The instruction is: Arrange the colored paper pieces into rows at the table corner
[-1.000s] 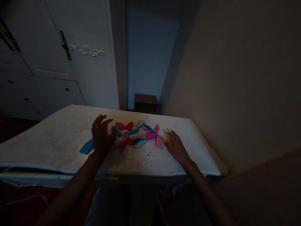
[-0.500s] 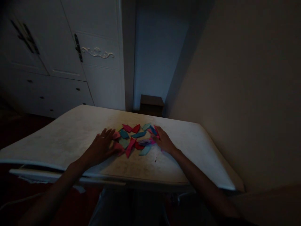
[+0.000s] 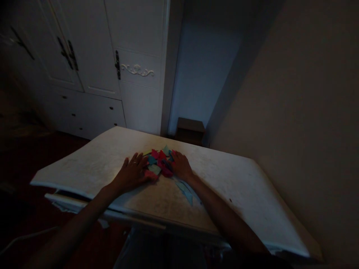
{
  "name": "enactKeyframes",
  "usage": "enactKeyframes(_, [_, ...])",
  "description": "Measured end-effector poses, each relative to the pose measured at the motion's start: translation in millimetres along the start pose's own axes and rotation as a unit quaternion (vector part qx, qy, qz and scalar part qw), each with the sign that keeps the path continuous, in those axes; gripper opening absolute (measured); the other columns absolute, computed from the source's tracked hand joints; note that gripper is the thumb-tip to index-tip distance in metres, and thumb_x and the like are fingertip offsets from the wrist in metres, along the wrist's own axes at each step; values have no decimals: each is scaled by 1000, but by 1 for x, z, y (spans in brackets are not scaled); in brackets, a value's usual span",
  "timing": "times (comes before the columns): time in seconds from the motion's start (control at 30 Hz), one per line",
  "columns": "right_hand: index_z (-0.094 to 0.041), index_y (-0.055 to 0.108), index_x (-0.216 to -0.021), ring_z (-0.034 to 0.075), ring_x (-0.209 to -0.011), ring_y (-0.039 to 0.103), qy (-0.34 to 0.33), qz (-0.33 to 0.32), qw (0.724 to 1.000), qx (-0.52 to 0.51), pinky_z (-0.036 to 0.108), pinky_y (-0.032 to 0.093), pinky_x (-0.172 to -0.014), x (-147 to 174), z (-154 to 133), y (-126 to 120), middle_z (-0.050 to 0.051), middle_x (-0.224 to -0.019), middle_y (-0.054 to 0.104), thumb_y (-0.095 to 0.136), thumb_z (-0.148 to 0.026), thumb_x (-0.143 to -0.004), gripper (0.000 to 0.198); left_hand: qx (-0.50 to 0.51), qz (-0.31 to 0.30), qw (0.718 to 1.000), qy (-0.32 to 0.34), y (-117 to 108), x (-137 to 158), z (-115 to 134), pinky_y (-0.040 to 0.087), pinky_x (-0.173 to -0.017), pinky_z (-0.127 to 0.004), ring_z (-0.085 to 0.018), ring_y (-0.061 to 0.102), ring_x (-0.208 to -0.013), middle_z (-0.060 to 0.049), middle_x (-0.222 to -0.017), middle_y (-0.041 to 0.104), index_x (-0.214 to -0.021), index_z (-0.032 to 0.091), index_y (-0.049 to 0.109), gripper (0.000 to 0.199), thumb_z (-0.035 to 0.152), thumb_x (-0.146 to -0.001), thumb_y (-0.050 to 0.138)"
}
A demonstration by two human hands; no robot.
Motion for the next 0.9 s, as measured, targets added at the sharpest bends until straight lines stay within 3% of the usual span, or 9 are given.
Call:
enactKeyframes(0.23, [-17, 53, -129, 23, -117, 55, -41, 8, 996, -74, 37, 39, -101, -51, -57, 20, 13, -128, 60, 41, -36, -98, 38, -31, 61, 996, -55, -20, 15, -54, 31, -106, -54, -36, 38, -134, -20, -140, 49, -133, 14, 46, 61, 58, -90, 43])
enactKeyframes(0.4, [-17, 62, -109, 19, -97, 61, -64, -10, 991, -115, 30, 43, -88, -77, -89, 30, 10, -108, 68, 39, -29, -99, 28, -28, 99, 993, -63, -36, 19, -74, 41, -96, -46, -32, 55, -114, -19, -117, 62, -119, 11, 54, 48, 49, -93, 42])
enactKeyframes(0.53, [-19, 64, -106, 20, -94, 62, -71, -2, 988, -138, 30, 44, -85, -80, -94, 28, 8, -106, 70, 40, -29, -98, 27, 0, 117, 992, -51, -43, 21, -72, 45, -89, -44, -30, 60, -101, -16, -108, 65, -111, 15, 57, 38, 45, -92, 44])
enactKeyframes(0.67, [-19, 67, -104, 21, -94, 63, -81, 4, 986, -143, 32, 44, -87, -72, -80, 19, 9, -102, 71, 40, -37, -98, 34, 58, 100, 993, 15, -40, 21, -58, 46, -89, -42, -27, 61, -100, -13, -110, 65, -112, 18, 56, 35, 45, -91, 47])
enactKeyframes(0.8, [-17, 66, -112, 23, -104, 61, -46, 45, 987, -149, 37, 43, -94, -59, -62, 0, 11, -111, 69, 32, -41, -99, 43, 83, 100, 990, 57, -38, 20, -51, 46, -93, -41, -28, 61, -106, -15, -115, 64, -115, 16, 56, 45, 51, -89, 48])
enactKeyframes(0.9, [-19, 64, -115, 24, -103, 61, -98, 28, 983, -152, 36, 44, -91, -48, -74, -10, 9, -111, 69, 39, -47, -97, 42, 80, 101, 989, 73, -37, 18, -49, 44, -99, -43, -29, 59, -112, -16, -121, 63, -121, 16, 55, 51, 54, -88, 48])
Point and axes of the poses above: each hand's wrist, its own x-axis away from the middle knuckle, its own y-axis out of the palm, z = x × y, the point moved 7 cm from there along -x, towards the middle knuckle
